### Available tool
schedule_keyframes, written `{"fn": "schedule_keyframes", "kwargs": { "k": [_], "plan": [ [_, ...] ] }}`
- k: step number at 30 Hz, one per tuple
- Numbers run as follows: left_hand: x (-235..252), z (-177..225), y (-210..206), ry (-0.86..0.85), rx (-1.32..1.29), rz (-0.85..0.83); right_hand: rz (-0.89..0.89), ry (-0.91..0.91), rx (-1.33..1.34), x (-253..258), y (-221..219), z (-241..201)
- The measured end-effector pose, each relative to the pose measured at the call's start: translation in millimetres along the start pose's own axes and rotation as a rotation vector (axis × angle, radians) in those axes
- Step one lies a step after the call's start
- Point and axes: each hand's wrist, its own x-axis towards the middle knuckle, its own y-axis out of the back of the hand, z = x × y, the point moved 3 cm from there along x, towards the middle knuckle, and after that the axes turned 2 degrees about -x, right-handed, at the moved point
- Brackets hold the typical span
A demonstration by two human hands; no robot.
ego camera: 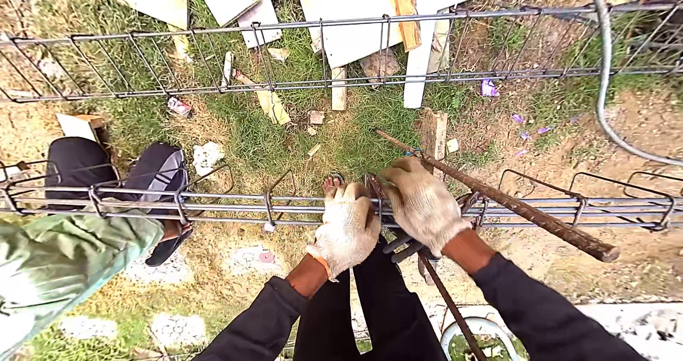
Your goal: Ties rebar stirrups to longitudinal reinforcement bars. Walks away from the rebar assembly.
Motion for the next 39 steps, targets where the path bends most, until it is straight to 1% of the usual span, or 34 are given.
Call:
{"fn": "schedule_keyframes", "kwargs": {
  "k": [1,3,6,9,10,11,12,14,15,16,17,18,20,23,26,28,29,31,33,34,35,36,37,39],
  "plan": [
    [1.1,0.1,1.7,0.009,-0.031,-0.019,0.032,-0.038,0.009,-8.6,1.8,-1.8],
    [1.1,3.0,1.5,0.003,-0.009,-0.025,-0.041,-0.16,0.087,-23.8,-1.0,-3.6],
    [-2.4,18.6,3.9,-0.01,0.199,-0.046,-0.127,-0.28,0.262,-33.7,-14.2,-9.4],
    [-12.1,42.2,5.0,0.055,0.459,-0.159,-0.169,-0.482,0.671,-36.5,-30.5,-11.6],
    [-14.2,47.1,5.3,0.104,0.485,-0.238,-0.177,-0.575,0.84,-36.9,-34.4,-11.5],
    [-14.3,49.0,7.9,0.181,0.446,-0.34,-0.182,-0.661,1.005,-37.2,-35.5,-13.5],
    [-12.6,46.7,12.4,0.256,0.326,-0.402,-0.188,-0.725,1.124,-37.2,-35.5,-16.6],
    [-14.0,32.2,12.8,0.347,-0.086,-0.312,-0.184,-0.794,1.233,-38.9,-35.9,-22.9],
    [-18.1,24.2,6.4,0.36,-0.299,-0.257,-0.17,-0.814,1.267,-39.8,-36.9,-24.0],
    [-23.3,18.5,-0.4,0.346,-0.467,-0.213,-0.163,-0.827,1.303,-40.4,-38.4,-22.9],
    [-29.2,14.7,-4.9,0.33,-0.543,-0.204,-0.169,-0.833,1.337,-41.8,-40.1,-21.4],
    [-34.6,11.5,-7.3,0.324,-0.524,-0.202,-0.18,-0.834,1.349,-43.3,-41.6,-20.9],
    [-40.2,11.5,-4.8,0.359,-0.381,-0.17,-0.184,-0.827,1.317,-43.6,-43.9,-22.1],
    [-43.1,24.6,-6.5,0.387,-0.248,-0.068,-0.163,-0.824,1.259,-42.0,-41.9,-21.0],
    [-52.8,42.8,-9.7,0.339,-0.018,0.093,-0.176,-0.814,1.257,-40.3,-38.1,-23.1],
    [-63.9,52.5,-9.1,0.299,0.106,0.15,-0.191,-0.87,1.31,-39.8,-38.3,-26.2],
    [-71.5,56.4,-6.7,0.288,0.135,0.137,-0.2,-0.916,1.354,-39.1,-38.2,-28.1],
    [-92.7,63.5,0.2,0.282,0.105,0.013,-0.178,-1.007,1.509,-37.2,-36.9,-33.5],
    [-118.8,67.0,2.6,0.282,-0.007,-0.131,-0.12,-1.087,1.746,-39.3,-34.9,-40.1],
    [-128.7,63.6,4.7,0.294,-0.082,-0.154,-0.102,-1.11,1.851,-41.1,-34.7,-42.9],
    [-131.9,56.5,9.7,0.297,-0.118,-0.112,-0.104,-1.107,1.937,-41.1,-35.6,-44.4],
    [-127.3,46.6,17.4,0.28,-0.107,-0.022,-0.138,-1.097,1.997,-40.8,-36.8,-44.0],
    [-115.3,36.1,25.3,0.233,-0.037,0.066,-0.179,-1.096,2.017,-41.9,-38.4,-42.0],
    [-71.2,12.5,28.4,0.05,0.173,0.177,-0.229,-1.122,1.954,-44.0,-40.4,-37.5]
  ]
}}
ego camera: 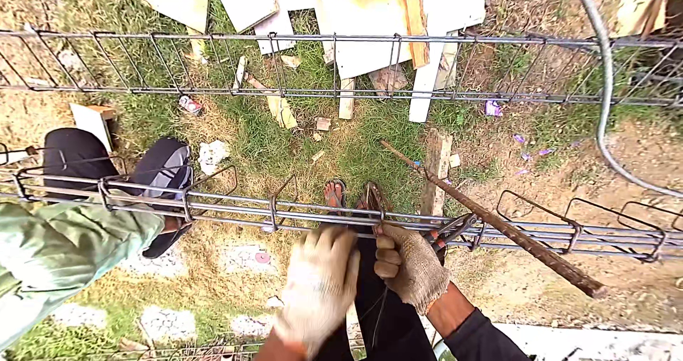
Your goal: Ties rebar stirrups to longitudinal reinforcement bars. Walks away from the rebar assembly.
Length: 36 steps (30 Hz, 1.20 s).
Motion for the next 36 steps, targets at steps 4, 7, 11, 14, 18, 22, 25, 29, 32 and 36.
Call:
{"fn": "schedule_keyframes", "kwargs": {
  "k": [4,7,11,14,18,22,25,29,32,36],
  "plan": [
    [92.4,-13.2,-26.9,-0.187,-0.013,-0.441,0.041,0.034,-0.098,-1.2,-0.4,-4.8],
    [115.6,-15.0,-15.9,-0.192,-0.225,-0.676,0.055,0.061,-0.12,-2.0,-2.4,-6.3],
    [109.7,-24.0,-28.9,-0.314,-0.173,-0.595,0.045,-0.006,-0.05,-3.2,-7.6,-20.8],
    [112.5,-35.4,-49.3,-0.423,-0.14,-0.477,-0.017,-0.04,-0.032,-0.7,-14.5,-30.5],
    [109.9,-31.2,-43.3,-0.413,-0.142,-0.496,-0.049,-0.05,-0.085,-0.4,-10.4,-33.2],
    [111.0,-34.6,-54.1,-0.435,-0.137,-0.409,-0.03,-0.05,-0.185,-3.9,-13.0,-40.4],
    [106.9,-34.3,-59.6,-0.425,-0.134,-0.303,-0.066,-0.035,-0.309,-9.4,-8.0,-43.4],
    [102.7,-28.6,-58.1,-0.346,-0.187,-0.19,-0.015,0.129,-0.57,-21.9,-2.0,-45.2],
    [109.0,-27.8,-49.0,-0.269,-0.298,-0.263,-0.001,0.213,-0.678,-20.3,-0.9,-42.9],
    [109.7,-27.9,-35.1,-0.223,-0.365,-0.403,0.027,0.28,-0.846,-18.9,-0.8,-43.4]
  ]
}}
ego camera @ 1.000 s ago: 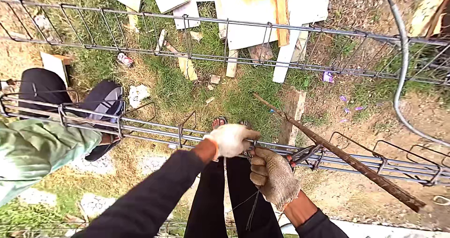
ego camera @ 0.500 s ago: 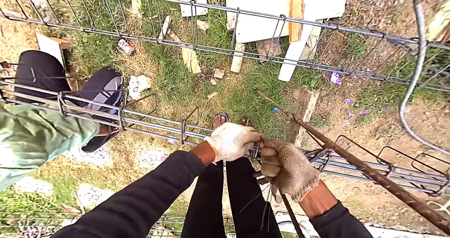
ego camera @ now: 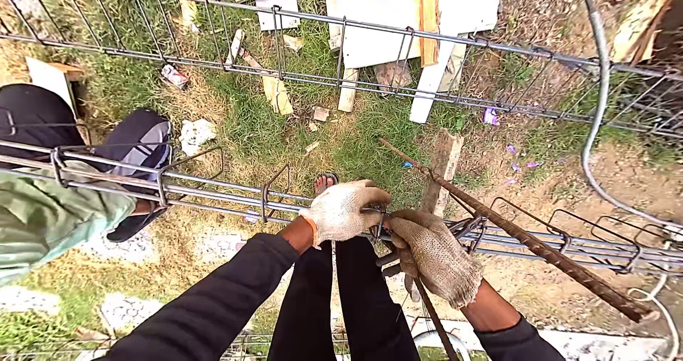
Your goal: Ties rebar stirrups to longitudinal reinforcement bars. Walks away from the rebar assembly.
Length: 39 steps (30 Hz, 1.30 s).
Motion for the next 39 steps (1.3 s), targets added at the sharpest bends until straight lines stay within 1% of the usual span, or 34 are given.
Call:
{"fn": "schedule_keyframes", "kwargs": {
  "k": [4,7,8,12,15,17,19,21,23,25,28,30,33,35,37,39],
  "plan": [
    [1.1,0.7,-5.9,-0.006,0.074,0.099,0.027,0.031,-0.085,-1.0,0.3,-2.3],
    [3.3,-3.4,-12.1,-0.027,0.092,0.124,0.03,0.042,-0.09,1.1,-0.1,-1.0],
    [4.2,-5.8,-12.2,-0.032,0.066,0.115,0.024,0.049,-0.087,2.3,0.6,-0.8],
    [8.9,-14.0,-7.1,-0.016,-0.105,-0.011,0.012,0.047,-0.093,4.5,2.8,-0.6],
    [13.1,-16.9,-6.3,-0.046,-0.118,-0.002,0.022,0.051,-0.133,6.0,2.7,-2.2],
    [12.7,-15.8,-7.1,-0.006,-0.115,0.034,0.026,0.06,-0.18,6.0,3.3,-3.2],
    [9.3,-10.2,-5.7,0.073,-0.104,0.074,0.054,0.057,-0.241,4.7,2.9,-5.3],
    [-1.5,9.1,3.0,0.132,-0.122,0.116,0.085,0.056,-0.287,3.3,1.4,-6.0],
    [-8.4,22.0,7.1,0.147,-0.122,0.139,0.11,0.055,-0.345,1.3,-0.4,-9.3],
    [-11.3,24.7,6.9,0.119,-0.114,0.147,0.158,0.082,-0.444,-0.6,-1.6,-14.0],
    [-15.3,25.9,7.8,0.06,-0.092,0.105,0.225,0.123,-0.573,-5.7,-2.2,-21.9],
    [-19.0,27.4,4.8,0.036,-0.078,0.101,0.228,0.125,-0.576,-7.5,-3.2,-23.8],
    [-23.0,23.9,-6.6,-0.018,-0.051,0.153,0.2,0.106,-0.492,-5.1,-8.0,-26.0],
    [-21.4,23.0,-8.5,-0.02,-0.031,0.136,0.203,0.116,-0.519,-2.2,-11.6,-29.2],
    [-13.3,18.9,-12.8,-0.01,0.016,0.106,0.212,0.149,-0.549,3.5,-8.2,-30.5],
    [-0.7,11.3,-21.4,0.004,0.096,0.093,0.221,0.178,-0.522,9.3,0.6,-28.5]
  ]
}}
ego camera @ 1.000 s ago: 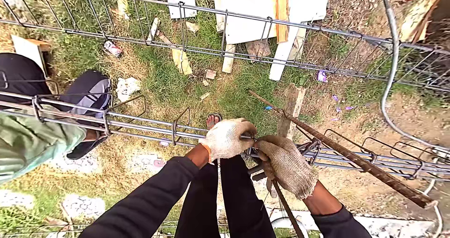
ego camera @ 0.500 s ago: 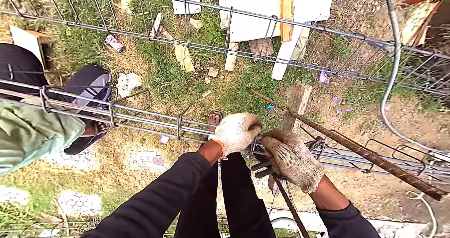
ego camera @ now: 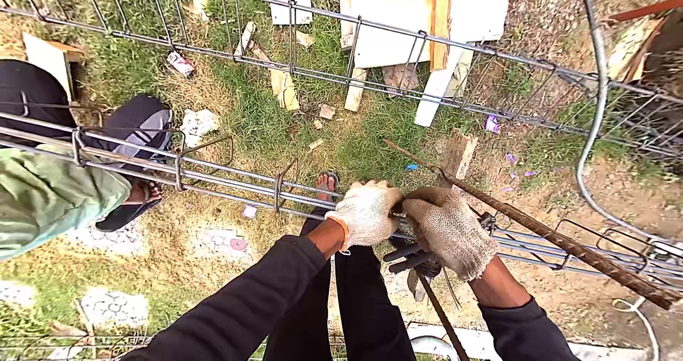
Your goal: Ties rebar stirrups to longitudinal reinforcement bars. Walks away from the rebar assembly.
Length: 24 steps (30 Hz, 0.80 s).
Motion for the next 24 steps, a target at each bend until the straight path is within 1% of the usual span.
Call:
{"fn": "schedule_keyframes", "kwargs": {
  "k": [4,7,9,13,17,19,24],
  "plan": [
    [1.1,6.7,-0.5,0.059,0.033,0.006,0.041,-0.018,0.119,2.2,5.6,16.1],
    [-3.5,5.8,-6.1,0.06,0.022,0.141,0.028,-0.036,0.293,-1.1,5.0,23.4],
    [-5.7,6.5,-8.2,0.069,0.024,0.2,-0.012,-0.067,0.395,-2.6,3.8,24.1],
    [-6.0,8.4,-14.2,0.077,0.073,0.266,-0.003,-0.088,0.409,0.4,5.4,22.1],
    [-5.7,8.4,-23.4,0.068,0.149,0.355,0.01,-0.093,0.416,2.1,5.1,33.9],
    [-5.7,7.6,-23.2,0.048,0.133,0.323,0.028,-0.088,0.432,-0.5,3.6,41.1],
    [-3.3,-2.7,-6.6,-0.041,-0.031,0.14,0.025,-0.073,0.382,-3.8,0.1,51.2]
  ]
}}
